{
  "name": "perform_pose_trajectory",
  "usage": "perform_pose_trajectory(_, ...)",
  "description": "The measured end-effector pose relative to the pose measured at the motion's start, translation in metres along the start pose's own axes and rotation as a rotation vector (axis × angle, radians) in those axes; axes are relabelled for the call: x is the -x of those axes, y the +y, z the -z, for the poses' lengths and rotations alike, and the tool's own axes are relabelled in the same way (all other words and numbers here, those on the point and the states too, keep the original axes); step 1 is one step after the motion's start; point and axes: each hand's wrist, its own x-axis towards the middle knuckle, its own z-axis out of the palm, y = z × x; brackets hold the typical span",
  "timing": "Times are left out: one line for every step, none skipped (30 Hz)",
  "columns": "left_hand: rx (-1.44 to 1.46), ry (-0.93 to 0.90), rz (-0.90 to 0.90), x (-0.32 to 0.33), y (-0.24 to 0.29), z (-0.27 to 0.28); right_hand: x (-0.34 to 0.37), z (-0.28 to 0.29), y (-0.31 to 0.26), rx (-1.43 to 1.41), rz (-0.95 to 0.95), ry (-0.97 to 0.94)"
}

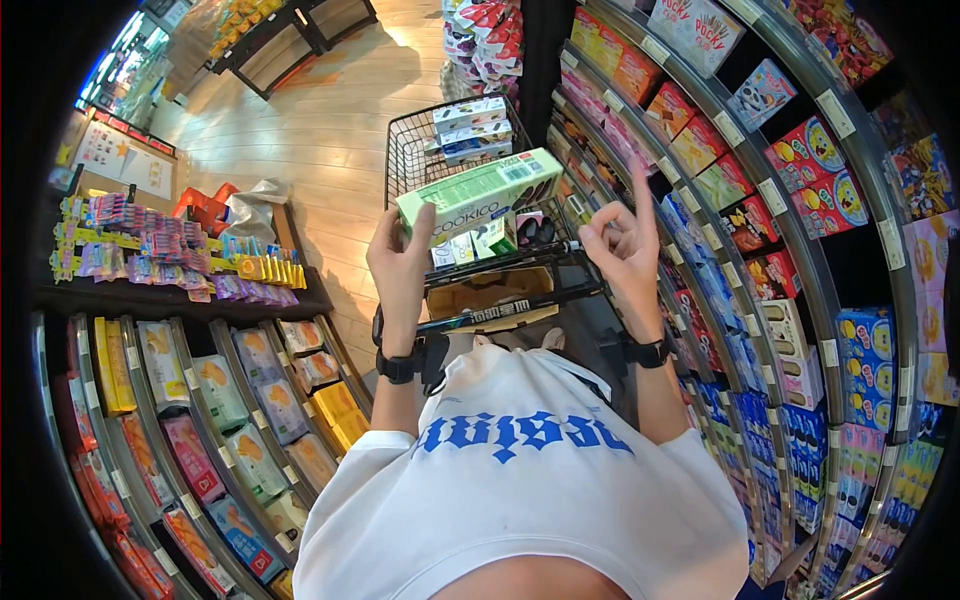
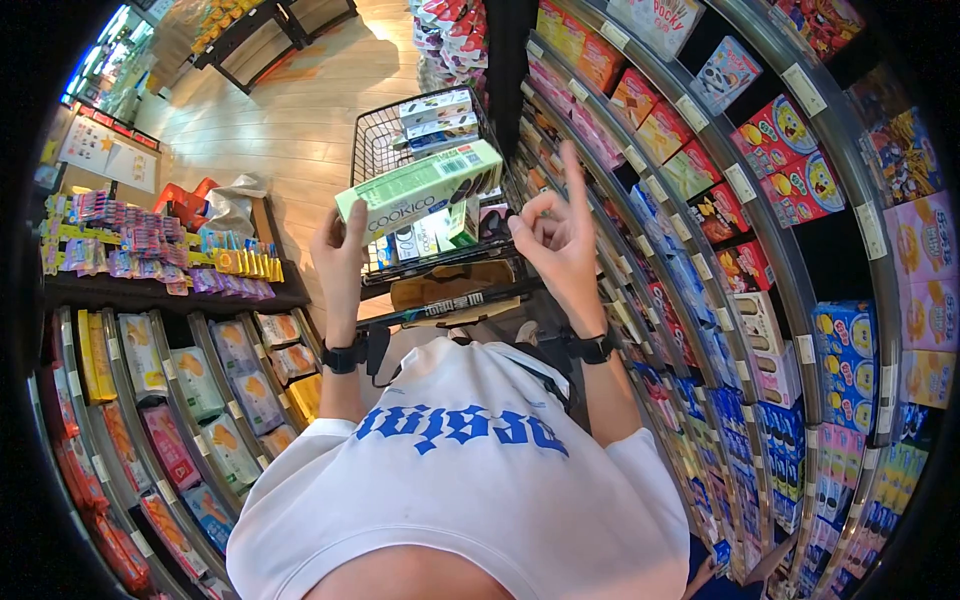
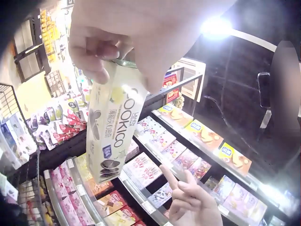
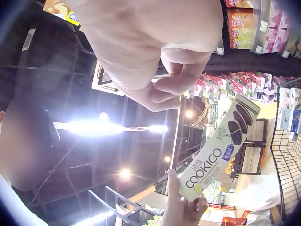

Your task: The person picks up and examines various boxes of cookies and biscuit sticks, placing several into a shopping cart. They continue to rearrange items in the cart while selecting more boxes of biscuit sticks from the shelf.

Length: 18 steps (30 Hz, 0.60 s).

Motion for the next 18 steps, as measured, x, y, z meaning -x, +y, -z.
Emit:
perform_pose_trajectory(-0.027, 0.009, -0.019, 0.003, 0.006, 0.0, 0.0, -0.004, -0.005, -0.035, 0.005, 0.033)
perform_pose_trajectory(-0.028, 0.012, -0.02, 0.005, 0.01, -0.001, -0.001, -0.006, -0.007, -0.038, 0.005, 0.03)
perform_pose_trajectory(-0.088, 0.001, -0.105, 0.007, 0.013, -0.002, -0.002, -0.008, -0.009, -0.054, 0.014, 0.004)
perform_pose_trajectory(-0.148, -0.012, -0.189, 0.008, 0.014, -0.003, -0.003, -0.009, -0.009, -0.07, 0.022, -0.02)
perform_pose_trajectory(-0.103, -0.023, -0.169, 0.007, 0.013, -0.003, -0.003, -0.009, -0.009, -0.071, 0.022, -0.019)
perform_pose_trajectory(-0.104, -0.023, -0.169, 0.007, 0.01, -0.004, -0.004, -0.007, -0.008, -0.072, 0.005, -0.061)
perform_pose_trajectory(-0.071, -0.033, -0.181, 0.007, 0.007, -0.004, -0.004, -0.006, -0.008, -0.072, -0.012, -0.102)
perform_pose_trajectory(-0.039, -0.043, -0.194, 0.007, 0.005, -0.005, -0.004, -0.008, -0.009, -0.071, -0.011, -0.101)
perform_pose_trajectory(-0.038, -0.043, -0.195, 0.007, 0.005, -0.005, -0.003, -0.011, -0.009, -0.052, 0.0, -0.08)
perform_pose_trajectory(-0.04, -0.051, -0.2, 0.007, 0.004, -0.005, -0.003, -0.013, -0.01, -0.034, 0.01, -0.061)
perform_pose_trajectory(-0.043, -0.057, -0.205, 0.007, 0.003, -0.005, -0.004, -0.013, -0.01, -0.033, 0.01, -0.062)
perform_pose_trajectory(-0.042, -0.056, -0.206, 0.007, 0.002, -0.005, -0.004, -0.012, -0.009, 0.011, 0.03, -0.073)
perform_pose_trajectory(-0.048, -0.054, -0.212, 0.007, 0.001, -0.005, -0.005, -0.012, -0.008, 0.054, 0.05, -0.083)
perform_pose_trajectory(-0.055, -0.053, -0.218, 0.008, 0.001, -0.005, -0.004, -0.011, -0.007, 0.054, 0.05, -0.082)
perform_pose_trajectory(-0.054, -0.054, -0.219, 0.008, 0.002, -0.005, -0.004, -0.009, -0.005, 0.02, 0.041, -0.115)
perform_pose_trajectory(-0.04, -0.05, -0.213, 0.009, 0.002, -0.005, -0.004, -0.007, -0.003, -0.014, 0.031, -0.149)
perform_pose_trajectory(-0.027, -0.047, -0.207, 0.01, 0.003, -0.005, -0.004, -0.007, -0.001, -0.014, 0.031, -0.148)
perform_pose_trajectory(-0.027, -0.047, -0.206, 0.01, 0.003, -0.005, -0.004, -0.008, 0.002, -0.017, 0.079, -0.174)
